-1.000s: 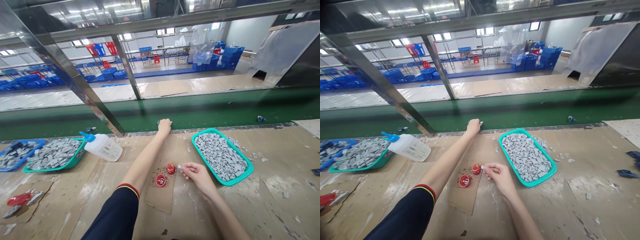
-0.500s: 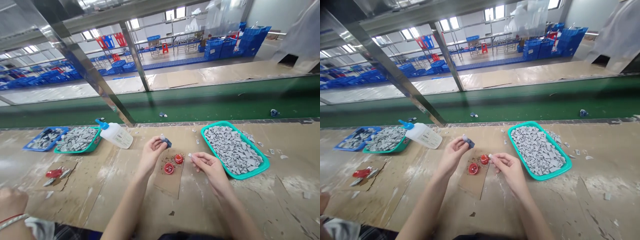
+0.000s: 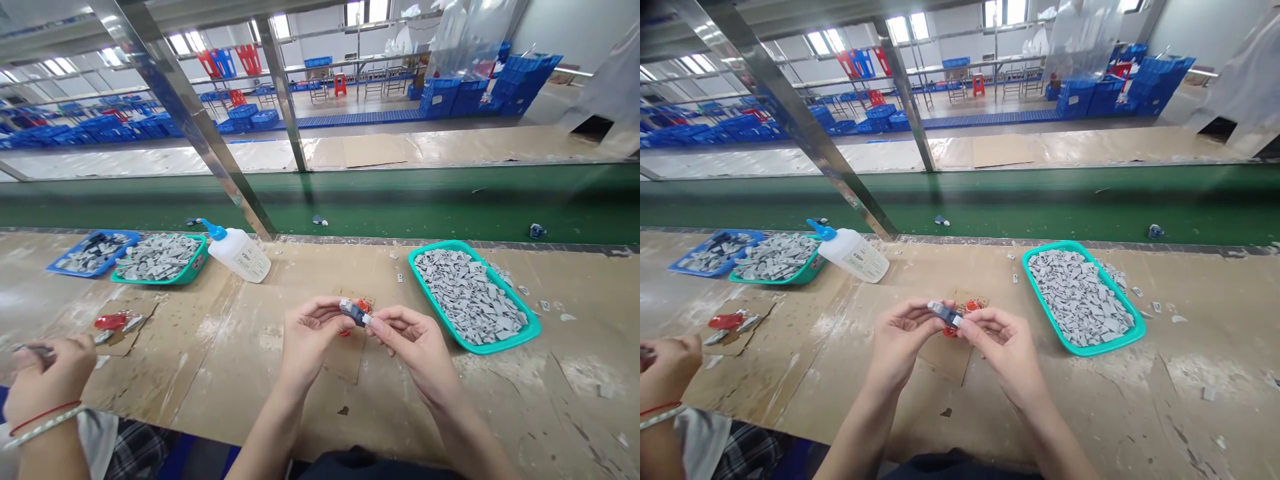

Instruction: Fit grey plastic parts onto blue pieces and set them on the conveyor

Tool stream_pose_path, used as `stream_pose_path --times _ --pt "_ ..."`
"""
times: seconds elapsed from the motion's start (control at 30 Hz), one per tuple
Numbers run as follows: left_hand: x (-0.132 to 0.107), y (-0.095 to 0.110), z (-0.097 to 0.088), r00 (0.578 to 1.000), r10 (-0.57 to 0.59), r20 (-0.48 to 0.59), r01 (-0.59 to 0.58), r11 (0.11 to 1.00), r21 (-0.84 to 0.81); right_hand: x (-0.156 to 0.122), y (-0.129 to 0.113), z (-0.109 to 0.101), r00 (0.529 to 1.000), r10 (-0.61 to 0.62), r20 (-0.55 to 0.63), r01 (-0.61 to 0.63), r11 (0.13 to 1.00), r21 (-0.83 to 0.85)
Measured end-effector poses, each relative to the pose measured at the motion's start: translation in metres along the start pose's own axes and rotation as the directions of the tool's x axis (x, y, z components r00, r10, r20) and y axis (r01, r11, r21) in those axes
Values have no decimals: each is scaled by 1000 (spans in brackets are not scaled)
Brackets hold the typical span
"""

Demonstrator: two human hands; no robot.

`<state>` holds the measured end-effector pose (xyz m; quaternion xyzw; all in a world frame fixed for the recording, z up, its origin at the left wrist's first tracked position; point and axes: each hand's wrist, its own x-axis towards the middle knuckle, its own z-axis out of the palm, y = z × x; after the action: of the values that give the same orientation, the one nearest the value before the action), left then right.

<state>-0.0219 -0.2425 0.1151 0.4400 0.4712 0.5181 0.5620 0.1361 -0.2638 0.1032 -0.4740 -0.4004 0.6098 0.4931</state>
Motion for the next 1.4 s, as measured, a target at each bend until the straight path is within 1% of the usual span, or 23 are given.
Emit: stream_pose_path --times 0.13,0.2,0.33,0.47,0.57,0.7,0.77,0.8,0.83,0.87,0.9,0.93,0.97,1.0,1.03,1.07,1.1,1.13,1.17,1.2,1.27,1.33,1.4 --pt "-4 2 3 1000 15 4 -16 1000 25 1 -1 -2 1000 -5 5 5 999 -33" --pt "-6 1 6 1000 7 -4 -7 1000 25 1 -2 -3 999 18 37 -16 999 -45" --pt "-9 -8 11 1000 5 -8 -5 1000 20 3 0 -7 992 57 112 -53 998 -30" --pt "-8 -16 14 1000 9 18 -9 1000 6 6 2 -11 992 44 119 -44 999 -5" --pt "-2 -17 13 995 -50 89 52 998 -22 8 1 -9 993 43 112 -41 999 -17" --pt "7 -16 12 969 -143 199 159 985 -66 10 -3 -5 995 40 95 -32 996 -86" --pt "10 -17 12 961 -161 225 178 982 -58 12 -5 -10 994 41 97 -27 990 -141" --pt "12 -18 11 959 -167 228 182 982 -48 14 -6 -16 996 37 85 -22 985 -174" --pt "13 -20 9 960 -169 222 181 983 -37 17 -6 -26 998 22 53 -10 976 -216" --pt "15 -23 6 964 -165 207 174 984 -28 20 -7 -38 1000 -11 -6 9 962 -274" --pt "17 -26 3 970 -154 187 161 987 -21 24 -7 -53 993 -64 -96 26 936 -351" --pt "20 -28 -2 976 -137 167 142 990 -16 28 -8 -69 969 -144 -202 38 891 -453" --pt "24 -31 -6 982 -115 149 118 993 -10 32 -8 -85 919 -241 -313 21 821 -571" --pt "28 -33 -11 988 -87 131 88 996 -2 37 -8 -100 881 -298 -367 -45 721 -692" --pt "33 -34 -16 992 -58 113 57 998 9 41 -7 -114 871 -320 -374 -112 611 -783" --pt "38 -34 -21 994 -31 101 29 999 24 46 -7 -124 877 -325 -354 -152 510 -847" --pt "43 -33 -24 996 -7 92 3 999 43 52 -6 -132 897 -312 -313 -170 412 -895" --pt "49 -31 -27 996 18 87 -23 998 64 57 -5 -136 924 -281 -261 -164 325 -931" --pt "54 -29 -30 995 41 86 -48 995 88 62 -4 -137 946 -244 -211 -146 260 -955" --pt "60 -26 -31 994 61 91 -71 991 114 67 -3 -136 962 -209 -175 -130 212 -969" --pt "72 -21 -32 990 100 102 -117 978 173 76 -2 -130 976 -160 -150 -124 164 -979" --pt "87 -20 -32 984 141 112 -164 957 237 80 -1 -123 974 -149 -173 -152 143 -978" --pt "105 -24 -30 977 174 124 -203 937 285 81 -1 -117 969 -148 -198 -183 108 -977"
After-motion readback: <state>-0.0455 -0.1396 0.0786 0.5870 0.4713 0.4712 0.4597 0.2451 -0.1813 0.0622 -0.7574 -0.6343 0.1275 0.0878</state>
